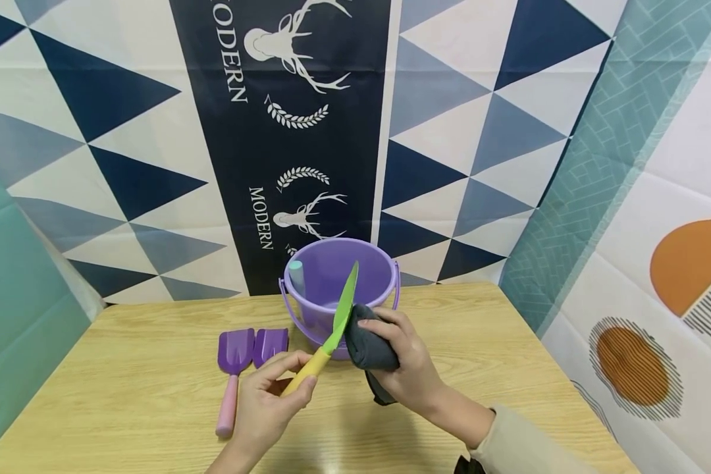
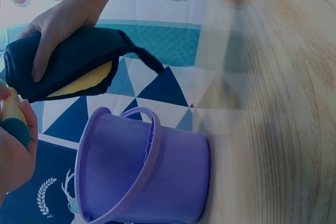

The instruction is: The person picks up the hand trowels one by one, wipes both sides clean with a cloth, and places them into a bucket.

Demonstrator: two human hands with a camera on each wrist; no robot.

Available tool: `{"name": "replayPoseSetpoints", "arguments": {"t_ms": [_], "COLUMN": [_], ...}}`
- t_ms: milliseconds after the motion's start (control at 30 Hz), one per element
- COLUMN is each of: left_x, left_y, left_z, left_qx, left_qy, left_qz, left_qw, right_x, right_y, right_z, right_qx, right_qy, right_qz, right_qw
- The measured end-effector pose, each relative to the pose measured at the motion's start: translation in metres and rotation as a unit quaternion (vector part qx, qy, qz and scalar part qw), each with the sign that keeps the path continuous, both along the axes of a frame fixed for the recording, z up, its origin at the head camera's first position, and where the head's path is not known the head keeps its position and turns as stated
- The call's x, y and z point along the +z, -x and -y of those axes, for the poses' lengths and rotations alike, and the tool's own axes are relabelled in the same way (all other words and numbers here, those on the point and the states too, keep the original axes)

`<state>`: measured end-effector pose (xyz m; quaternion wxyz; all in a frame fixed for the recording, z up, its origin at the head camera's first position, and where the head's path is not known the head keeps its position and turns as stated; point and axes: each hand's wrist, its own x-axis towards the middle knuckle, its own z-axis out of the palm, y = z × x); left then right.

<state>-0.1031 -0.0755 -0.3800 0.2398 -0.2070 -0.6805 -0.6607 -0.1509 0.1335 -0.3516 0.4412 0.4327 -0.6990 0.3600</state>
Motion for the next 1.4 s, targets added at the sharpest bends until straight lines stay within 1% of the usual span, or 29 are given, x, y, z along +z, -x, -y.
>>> {"name": "replayPoseSetpoints", "arguments": {"t_ms": [67,167,233,300,367,433,633,733,800,867,933,1033,1133,1200,1267,1400], "left_x": [0.0,-0.001,-0.002,-0.003,-0.004,-0.003,0.001,0.003,0.004,0.005,0.006,0.008,0.007,0.006,0.004,0.001], "left_y": [0.001,0.001,0.001,0.001,0.002,0.002,0.002,0.002,0.003,0.004,0.004,0.003,0.002,0.002,0.002,0.003], "left_z": [0.0,0.001,0.001,0.002,0.002,0.002,0.001,0.0,0.0,0.0,0.0,-0.001,-0.002,-0.002,-0.002,-0.001], "left_qx": [-0.001,-0.013,-0.029,-0.051,-0.073,-0.087,-0.094,-0.098,-0.101,-0.099,-0.089,-0.062,-0.027,-0.012,-0.003,-0.009], "left_qy": [0.001,0.002,0.009,0.015,0.02,0.028,0.034,0.026,0.019,0.014,0.015,0.015,0.015,0.013,0.014,0.017], "left_qz": [-0.007,-0.01,-0.014,-0.018,-0.03,-0.032,-0.034,-0.042,-0.054,-0.059,-0.059,-0.045,-0.023,-0.012,-0.008,-0.011], "left_qw": [1.0,0.9999,0.9994,0.9984,0.9967,0.9952,0.9944,0.9939,0.9932,0.9932,0.9942,0.9969,0.9993,0.9998,0.9999,0.9997], "right_x": [0.004,0.012,0.018,0.022,0.023,0.022,0.017,0.012,0.008,0.004,0.001,-0.002,-0.003,-0.003,-0.001,0.007], "right_y": [0.002,0.006,0.008,0.009,0.009,0.008,0.007,0.005,0.004,0.002,0.001,0.001,0.002,0.002,0.003,0.009], "right_z": [-0.003,-0.008,-0.011,-0.012,-0.012,-0.011,-0.009,-0.006,-0.004,-0.002,0.0,0.0,-0.001,-0.003,-0.006,-0.012], "right_qx": [-0.007,-0.021,-0.025,-0.023,-0.022,-0.019,-0.012,0.003,0.016,0.032,0.044,0.052,0.048,0.04,0.027,-0.007], "right_qy": [0.018,0.063,0.086,0.096,0.098,0.099,0.095,0.084,0.072,0.058,0.044,0.026,0.017,0.024,0.043,0.098], "right_qz": [0.003,0.011,0.013,0.01,0.003,0.001,0.002,0.008,0.011,0.009,0.005,0.003,0.007,0.01,0.013,0.009], "right_qw": [1.0,0.998,0.996,0.995,0.995,0.995,0.995,0.996,0.997,0.998,0.998,0.998,0.999,0.999,0.999,0.995]}}
